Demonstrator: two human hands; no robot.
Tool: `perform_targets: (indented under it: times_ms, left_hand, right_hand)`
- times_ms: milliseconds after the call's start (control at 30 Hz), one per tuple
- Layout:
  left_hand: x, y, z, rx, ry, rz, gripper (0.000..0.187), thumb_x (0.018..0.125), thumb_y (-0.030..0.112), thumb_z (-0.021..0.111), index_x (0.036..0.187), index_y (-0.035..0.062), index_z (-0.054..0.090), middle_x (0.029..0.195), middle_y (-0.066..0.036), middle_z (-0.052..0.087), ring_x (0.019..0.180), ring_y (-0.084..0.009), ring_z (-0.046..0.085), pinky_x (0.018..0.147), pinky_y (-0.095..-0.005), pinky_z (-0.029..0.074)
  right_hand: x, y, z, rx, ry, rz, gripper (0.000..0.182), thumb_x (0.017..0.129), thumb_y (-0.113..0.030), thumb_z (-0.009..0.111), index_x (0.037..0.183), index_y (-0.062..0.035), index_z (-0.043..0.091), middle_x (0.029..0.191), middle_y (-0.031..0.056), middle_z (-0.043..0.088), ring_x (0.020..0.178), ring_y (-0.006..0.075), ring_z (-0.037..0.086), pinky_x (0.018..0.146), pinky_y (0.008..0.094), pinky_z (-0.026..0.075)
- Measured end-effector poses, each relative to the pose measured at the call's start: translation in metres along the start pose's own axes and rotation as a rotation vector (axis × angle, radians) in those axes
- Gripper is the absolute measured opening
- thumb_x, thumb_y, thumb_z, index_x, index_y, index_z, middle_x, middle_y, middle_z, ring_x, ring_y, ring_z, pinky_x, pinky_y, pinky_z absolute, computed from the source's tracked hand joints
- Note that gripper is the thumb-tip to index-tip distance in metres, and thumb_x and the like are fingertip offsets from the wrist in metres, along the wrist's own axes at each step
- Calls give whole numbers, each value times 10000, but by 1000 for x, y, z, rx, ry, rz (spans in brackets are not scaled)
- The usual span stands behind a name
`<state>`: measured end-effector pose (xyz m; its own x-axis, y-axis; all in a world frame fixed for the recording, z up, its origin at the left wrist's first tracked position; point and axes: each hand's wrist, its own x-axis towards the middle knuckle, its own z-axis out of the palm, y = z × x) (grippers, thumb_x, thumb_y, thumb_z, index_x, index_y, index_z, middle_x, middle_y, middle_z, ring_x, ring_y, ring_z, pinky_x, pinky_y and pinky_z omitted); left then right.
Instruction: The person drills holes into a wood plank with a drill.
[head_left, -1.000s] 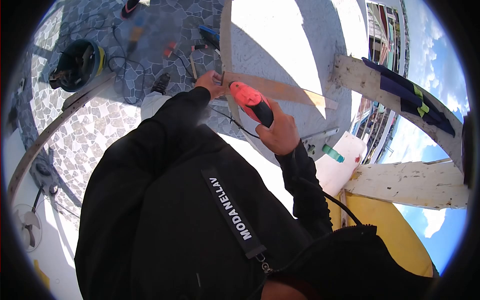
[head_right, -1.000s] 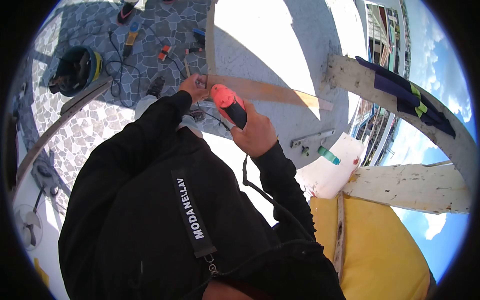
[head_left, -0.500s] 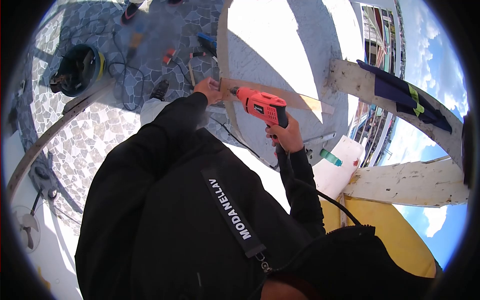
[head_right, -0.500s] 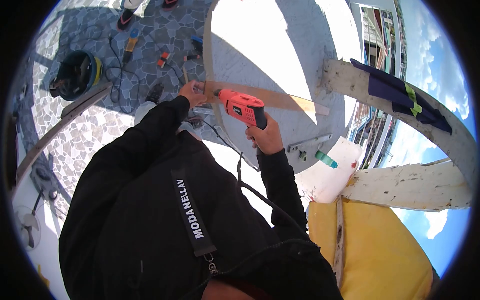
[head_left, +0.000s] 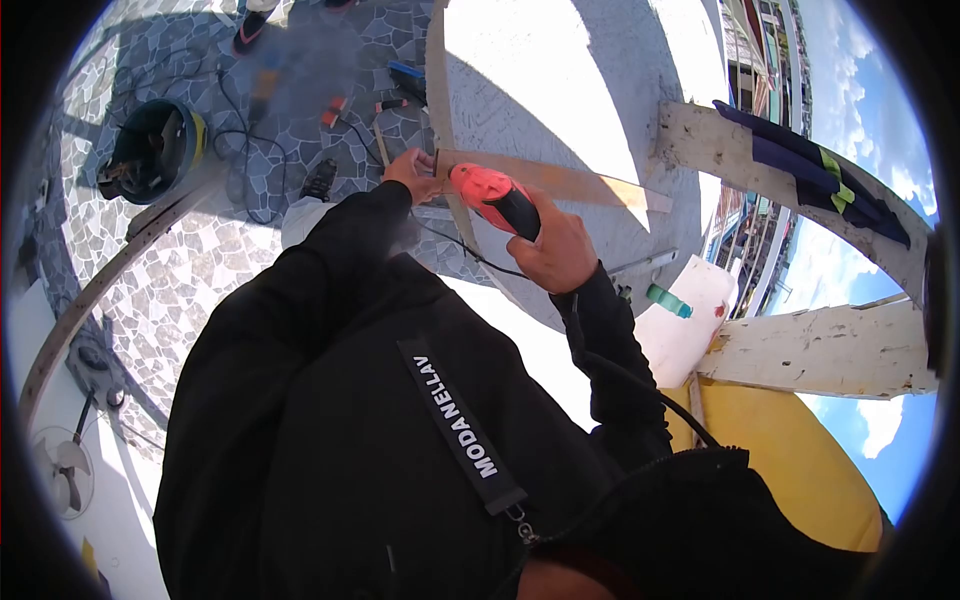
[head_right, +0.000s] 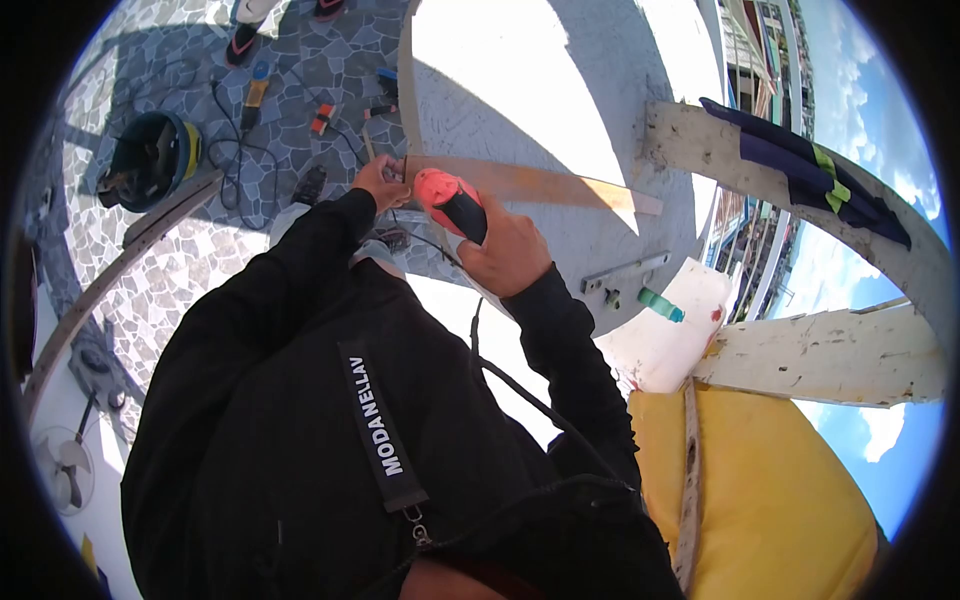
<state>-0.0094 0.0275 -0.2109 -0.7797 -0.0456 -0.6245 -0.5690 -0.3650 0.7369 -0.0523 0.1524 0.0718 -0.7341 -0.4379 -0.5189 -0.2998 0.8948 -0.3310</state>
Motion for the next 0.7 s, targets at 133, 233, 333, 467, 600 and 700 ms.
perform_targets:
  times_ms: [133,233,333,467,600,700]
  left_hand:
    - [-4,8,1,-35,-13,-13,393,679,-4,710,1014,8,505,791,-118,635,653,-190,664,553,-302,545]
    - [-7,15,0,38,-14,-17,397,680,-4,709,1022,8,507,795,-122,644,652,-189,665,549,-297,543]
    - [-4,7,0,-4,11,-1,441,652,89,796,991,4,528,824,-123,651,650,-165,664,569,-290,555]
    - [6,-5,0,3,-7,20,423,664,79,773,1004,1,532,821,-121,649,678,-168,663,580,-287,555]
    - [2,1,1,9,-15,-8,416,662,73,752,1010,6,533,825,-114,651,701,-168,662,595,-286,557]
    - [15,-16,-3,40,-16,-10,427,653,66,747,1017,11,531,825,-110,649,713,-168,662,606,-291,558]
  right_hand:
    - [23,23,-16,140,-13,28,452,677,-133,621,1106,-4,559,746,178,634,648,331,637,587,411,501]
    - [18,35,-18,451,-102,280,409,664,-98,646,1049,15,570,710,73,595,550,130,579,426,270,443]
    - [-7,39,-6,752,-12,441,316,711,-49,623,1016,14,566,771,96,628,611,163,632,423,275,479]
    - [-31,28,32,673,120,404,382,687,-58,636,1051,36,567,800,101,645,633,150,627,470,272,472]
    - [-37,16,39,382,238,268,585,655,-148,692,1194,21,537,919,257,661,888,386,659,827,401,494]
    - [-48,22,19,453,213,339,585,666,-130,685,1204,33,524,853,228,665,804,319,679,707,387,519]
